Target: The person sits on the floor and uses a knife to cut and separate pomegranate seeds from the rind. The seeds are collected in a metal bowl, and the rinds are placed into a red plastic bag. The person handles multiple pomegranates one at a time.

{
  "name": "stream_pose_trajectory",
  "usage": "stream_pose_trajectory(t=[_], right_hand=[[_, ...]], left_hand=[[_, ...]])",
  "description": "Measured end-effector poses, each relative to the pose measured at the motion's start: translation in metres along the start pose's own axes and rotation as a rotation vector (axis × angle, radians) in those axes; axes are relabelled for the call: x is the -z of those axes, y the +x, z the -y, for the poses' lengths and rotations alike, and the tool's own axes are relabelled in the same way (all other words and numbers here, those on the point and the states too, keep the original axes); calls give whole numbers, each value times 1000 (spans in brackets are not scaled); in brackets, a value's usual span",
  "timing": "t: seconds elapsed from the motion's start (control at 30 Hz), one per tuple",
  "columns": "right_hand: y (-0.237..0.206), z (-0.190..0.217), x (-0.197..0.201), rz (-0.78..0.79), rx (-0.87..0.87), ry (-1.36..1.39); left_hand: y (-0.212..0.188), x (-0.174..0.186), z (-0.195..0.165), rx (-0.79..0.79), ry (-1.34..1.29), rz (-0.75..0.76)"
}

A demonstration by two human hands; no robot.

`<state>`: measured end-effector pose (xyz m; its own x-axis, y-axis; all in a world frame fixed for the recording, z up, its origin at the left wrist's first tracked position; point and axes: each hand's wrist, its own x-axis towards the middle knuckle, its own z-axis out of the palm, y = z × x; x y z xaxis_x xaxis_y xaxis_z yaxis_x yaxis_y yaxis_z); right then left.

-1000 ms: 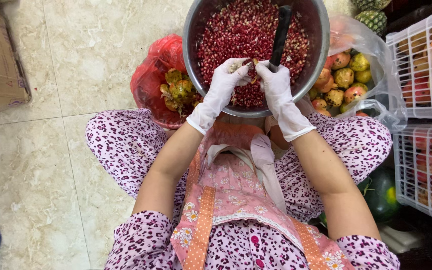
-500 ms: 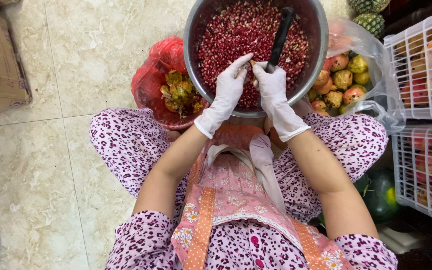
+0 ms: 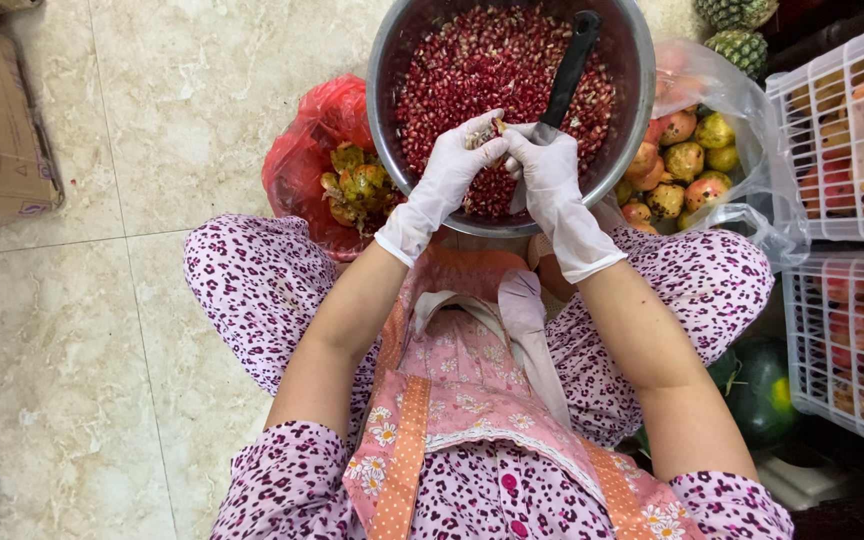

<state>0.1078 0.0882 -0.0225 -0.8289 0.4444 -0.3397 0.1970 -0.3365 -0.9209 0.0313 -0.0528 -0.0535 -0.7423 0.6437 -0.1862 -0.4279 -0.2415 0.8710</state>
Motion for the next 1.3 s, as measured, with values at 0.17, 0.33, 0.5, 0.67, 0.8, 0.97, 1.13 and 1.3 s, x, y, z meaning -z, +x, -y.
stream_pose_trajectory(t=[0.17,0.33,0.5,0.67,0.8,0.97,1.13,1.3], right_hand=[[-2,3,-2,-15,16,-65],[-5,-1,-9,-53,32,-145],[-5,-7,-13,-74,61,-186],[-2,-15,-14,-61,52,-161],[-3,-17,-15,-18,27,-104],[-7,-7,-17,-56,-36,-132],[-11,-2,-19,-67,-45,-182],[-11,-8,-16,-94,-39,-143]], left_hand=[[4,0,1,17,36,16],[7,-6,5,-5,266,-43],[-2,-12,7,-126,595,-111],[-4,-17,13,-289,737,-163],[-2,-18,17,-288,618,-170],[1,-17,17,-92,249,-174],[2,-11,11,78,153,-271],[-2,-7,5,156,100,-265]])
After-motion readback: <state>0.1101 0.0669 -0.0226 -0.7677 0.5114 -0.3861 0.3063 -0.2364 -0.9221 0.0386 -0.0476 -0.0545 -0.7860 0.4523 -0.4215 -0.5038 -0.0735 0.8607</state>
